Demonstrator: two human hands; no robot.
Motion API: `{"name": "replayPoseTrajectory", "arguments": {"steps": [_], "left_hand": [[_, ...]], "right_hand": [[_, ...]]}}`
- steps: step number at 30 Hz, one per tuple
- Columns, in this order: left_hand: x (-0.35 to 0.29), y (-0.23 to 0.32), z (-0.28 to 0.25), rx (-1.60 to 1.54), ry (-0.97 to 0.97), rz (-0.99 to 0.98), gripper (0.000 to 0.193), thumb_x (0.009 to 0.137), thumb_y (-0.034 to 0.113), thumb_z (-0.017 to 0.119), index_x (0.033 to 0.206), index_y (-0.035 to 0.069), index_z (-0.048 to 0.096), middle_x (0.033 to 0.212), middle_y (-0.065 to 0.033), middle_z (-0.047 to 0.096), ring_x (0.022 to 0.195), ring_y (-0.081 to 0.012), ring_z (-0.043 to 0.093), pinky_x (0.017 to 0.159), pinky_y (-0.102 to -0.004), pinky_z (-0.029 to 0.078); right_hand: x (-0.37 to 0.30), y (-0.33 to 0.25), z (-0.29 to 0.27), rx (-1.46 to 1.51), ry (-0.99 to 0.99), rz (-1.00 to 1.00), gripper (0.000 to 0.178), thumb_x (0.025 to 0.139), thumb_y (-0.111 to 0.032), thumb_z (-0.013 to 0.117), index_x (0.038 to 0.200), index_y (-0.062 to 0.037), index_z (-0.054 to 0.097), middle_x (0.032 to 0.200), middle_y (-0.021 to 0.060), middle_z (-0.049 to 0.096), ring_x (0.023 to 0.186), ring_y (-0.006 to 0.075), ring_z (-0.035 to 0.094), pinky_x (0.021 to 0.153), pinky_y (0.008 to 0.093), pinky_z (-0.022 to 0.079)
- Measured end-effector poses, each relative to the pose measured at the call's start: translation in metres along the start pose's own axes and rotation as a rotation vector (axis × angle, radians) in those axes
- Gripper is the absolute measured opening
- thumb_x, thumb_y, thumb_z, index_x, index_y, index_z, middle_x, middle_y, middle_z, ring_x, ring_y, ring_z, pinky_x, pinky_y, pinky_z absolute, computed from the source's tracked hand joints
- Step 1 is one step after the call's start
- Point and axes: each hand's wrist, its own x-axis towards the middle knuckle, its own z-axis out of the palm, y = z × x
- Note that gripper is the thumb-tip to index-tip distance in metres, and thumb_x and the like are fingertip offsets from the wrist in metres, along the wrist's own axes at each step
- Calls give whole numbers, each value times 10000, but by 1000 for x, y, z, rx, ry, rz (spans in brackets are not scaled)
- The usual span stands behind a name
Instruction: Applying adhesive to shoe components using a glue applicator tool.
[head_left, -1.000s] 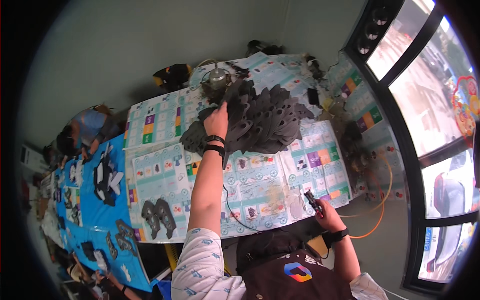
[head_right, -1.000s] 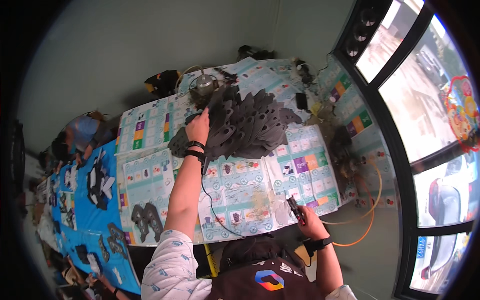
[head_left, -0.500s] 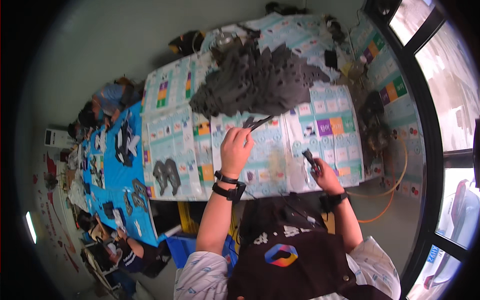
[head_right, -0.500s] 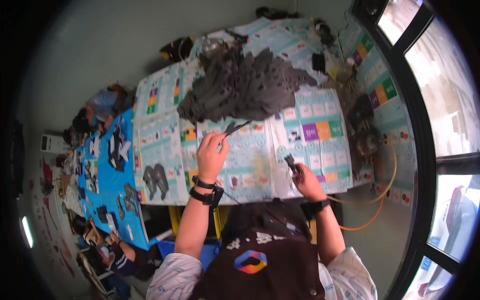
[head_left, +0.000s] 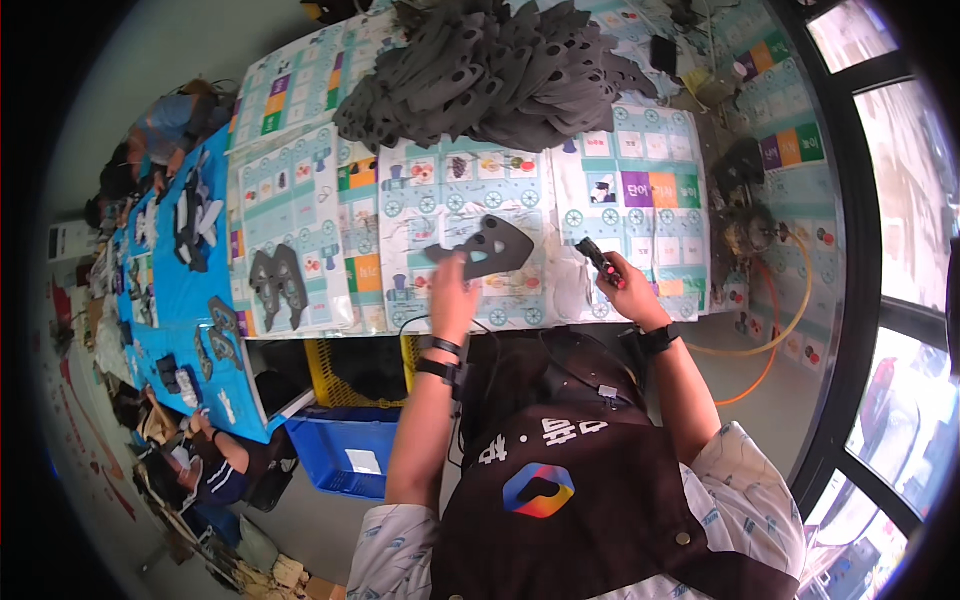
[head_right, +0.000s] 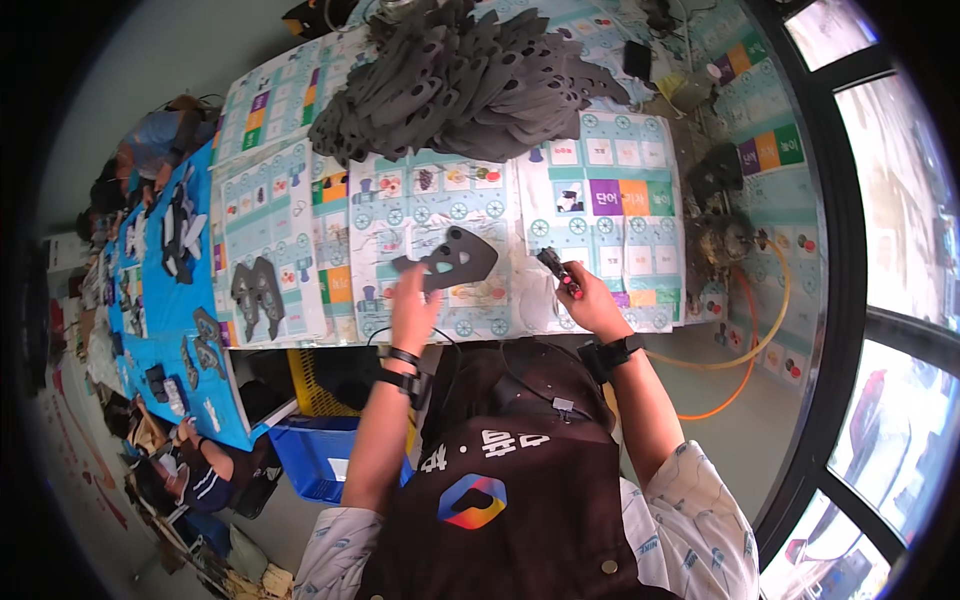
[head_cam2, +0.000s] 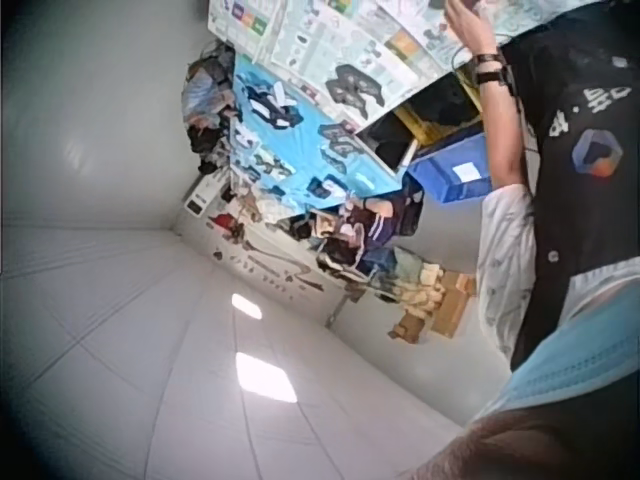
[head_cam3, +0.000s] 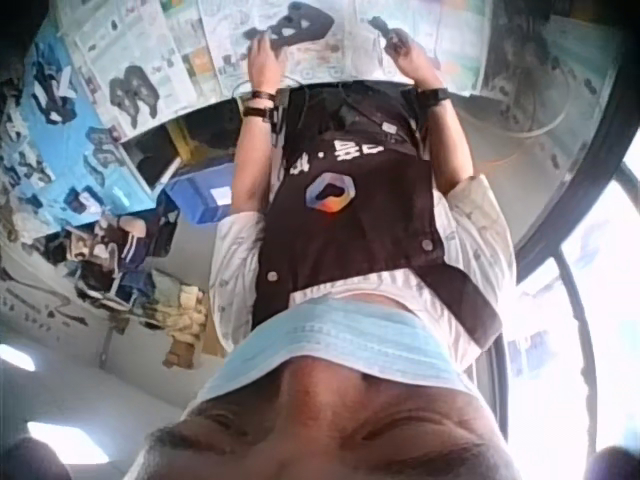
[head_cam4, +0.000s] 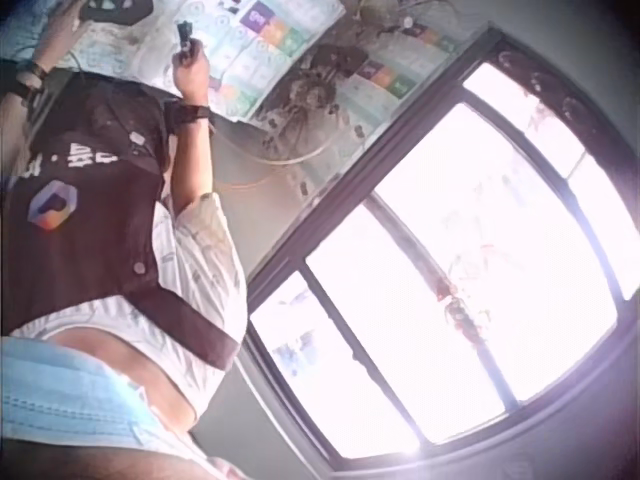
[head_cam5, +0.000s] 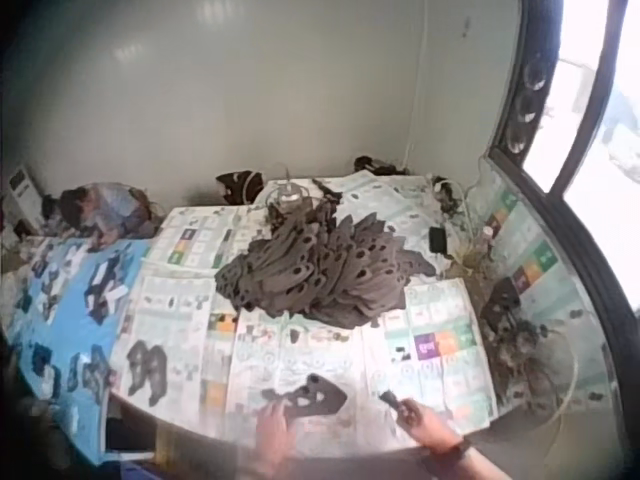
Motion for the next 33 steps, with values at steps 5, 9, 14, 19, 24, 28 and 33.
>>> {"name": "replayPoseTrajectory", "arguments": {"steps": [5,9,14,19,24,28,33], "left_hand": [[51,-86,-15,213,-47,-94,838,816,225,872,1524,59,456,1516,-201,506,1332,-423,525,1060,-494,504],[50,-111,8,-28,-260,-325,585,832,265,882,1299,18,632,1201,-213,712,1152,-391,673,954,-478,559],[-4,-65,55,-438,-462,-404,337,1065,295,593,1027,-13,724,767,-96,756,583,-228,689,573,-390,524],[-37,-29,62,212,-73,-59,290,988,372,677,911,110,773,900,-55,740,963,-293,657,916,-472,449],[-46,-38,56,216,-52,79,241,961,340,709,895,118,774,918,-58,722,974,-281,629,930,-469,409],[-54,-51,64,105,-183,33,257,966,332,707,881,97,764,902,-96,731,964,-309,655,899,-460,443],[-44,-55,74,-7,-240,-79,297,959,344,719,789,101,709,732,-67,715,896,-288,684,865,-446,460]], "right_hand": [[2,14,9,100,-63,110,423,909,-118,734,1298,9,627,980,134,722,859,243,669,803,376,526],[5,-11,5,285,-195,277,434,864,-95,744,1277,1,653,998,44,753,789,105,636,635,272,482],[13,2,25,364,-312,192,419,831,-60,652,1249,-54,667,956,22,747,749,89,610,570,261,475],[19,-31,59,171,-387,269,415,812,-121,702,1205,10,682,933,83,730,830,166,649,799,320,519],[20,-40,84,-12,-383,290,570,784,-153,717,1328,3,652,1014,162,741,898,229,685,864,349,538],[17,-46,97,-103,-444,276,557,791,-156,695,1330,-23,652,1000,189,749,892,296,712,855,382,548],[17,-40,101,-190,-438,188,485,814,-157,660,1283,-32,659,956,234,739,888,399,720,844,428,552]]}}
